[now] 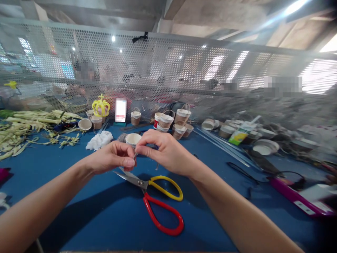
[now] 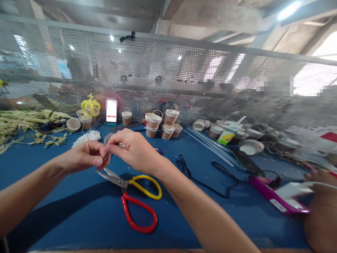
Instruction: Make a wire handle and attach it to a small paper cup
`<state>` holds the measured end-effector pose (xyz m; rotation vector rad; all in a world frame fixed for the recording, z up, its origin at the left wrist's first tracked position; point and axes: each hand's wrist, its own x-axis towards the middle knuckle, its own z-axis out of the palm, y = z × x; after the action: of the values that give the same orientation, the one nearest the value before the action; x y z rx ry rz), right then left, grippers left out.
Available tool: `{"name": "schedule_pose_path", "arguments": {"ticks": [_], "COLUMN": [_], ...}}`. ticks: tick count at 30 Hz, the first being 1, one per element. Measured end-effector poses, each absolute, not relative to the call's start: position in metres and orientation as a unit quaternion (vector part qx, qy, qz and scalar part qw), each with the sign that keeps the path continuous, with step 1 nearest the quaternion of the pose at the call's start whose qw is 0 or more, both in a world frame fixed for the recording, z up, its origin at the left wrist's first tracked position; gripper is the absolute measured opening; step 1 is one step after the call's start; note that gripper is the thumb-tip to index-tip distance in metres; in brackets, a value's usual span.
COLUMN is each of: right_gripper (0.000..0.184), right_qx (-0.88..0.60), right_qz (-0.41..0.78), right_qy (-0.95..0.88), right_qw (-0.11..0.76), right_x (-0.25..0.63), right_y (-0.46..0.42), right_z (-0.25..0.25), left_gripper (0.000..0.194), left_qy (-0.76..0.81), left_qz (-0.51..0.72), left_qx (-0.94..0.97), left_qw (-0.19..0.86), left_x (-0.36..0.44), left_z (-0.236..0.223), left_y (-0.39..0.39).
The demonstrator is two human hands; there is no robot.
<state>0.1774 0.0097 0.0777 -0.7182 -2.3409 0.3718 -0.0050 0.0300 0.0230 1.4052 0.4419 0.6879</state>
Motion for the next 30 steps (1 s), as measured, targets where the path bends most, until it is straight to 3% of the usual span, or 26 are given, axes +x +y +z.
{"name": "schedule_pose_path", "arguments": {"ticks": [6,7,11,17,22,26,30], "right_gripper": [0.011,0.007,0.026,0.022,0.021,0.021,0.033], "right_qx": [-0.292,-0.304,-0.339,-0.328,-0.352,-0.388,-0.38], "right_qz": [0.206,0.232,0.389,0.563,0.557,0.556,0.614], "right_qy": [-0.871,-0.856,-0.769,-0.623,-0.632,-0.653,-0.605], "right_qw": [0.338,0.348,0.377,0.432,0.409,0.339,0.334], "right_x": [0.176,0.177,0.185,0.195,0.191,0.19,0.192], "right_y": [0.005,0.004,0.004,0.002,-0.003,-0.005,-0.004], "right_z": [0.08,0.08,0.074,0.05,0.045,0.045,0.04], "left_gripper": [0.027,0.027,0.027,0.022,0.045,0.038,0.036], "left_qy": [0.202,0.2,0.185,0.179,0.212,0.288,0.355], "left_qz": [0.3,0.306,0.365,0.37,0.341,0.275,0.28], "left_qx": [0.647,0.646,0.618,0.599,0.64,0.717,0.712], "left_qw": [0.671,0.67,0.671,0.687,0.656,0.571,0.537], "left_x": [-0.009,-0.01,-0.01,-0.014,-0.017,-0.002,0.013], "left_z": [0.027,0.029,0.027,0.015,0.028,0.043,0.043], "left_y": [0.028,0.028,0.027,0.03,0.034,0.031,0.023]}}
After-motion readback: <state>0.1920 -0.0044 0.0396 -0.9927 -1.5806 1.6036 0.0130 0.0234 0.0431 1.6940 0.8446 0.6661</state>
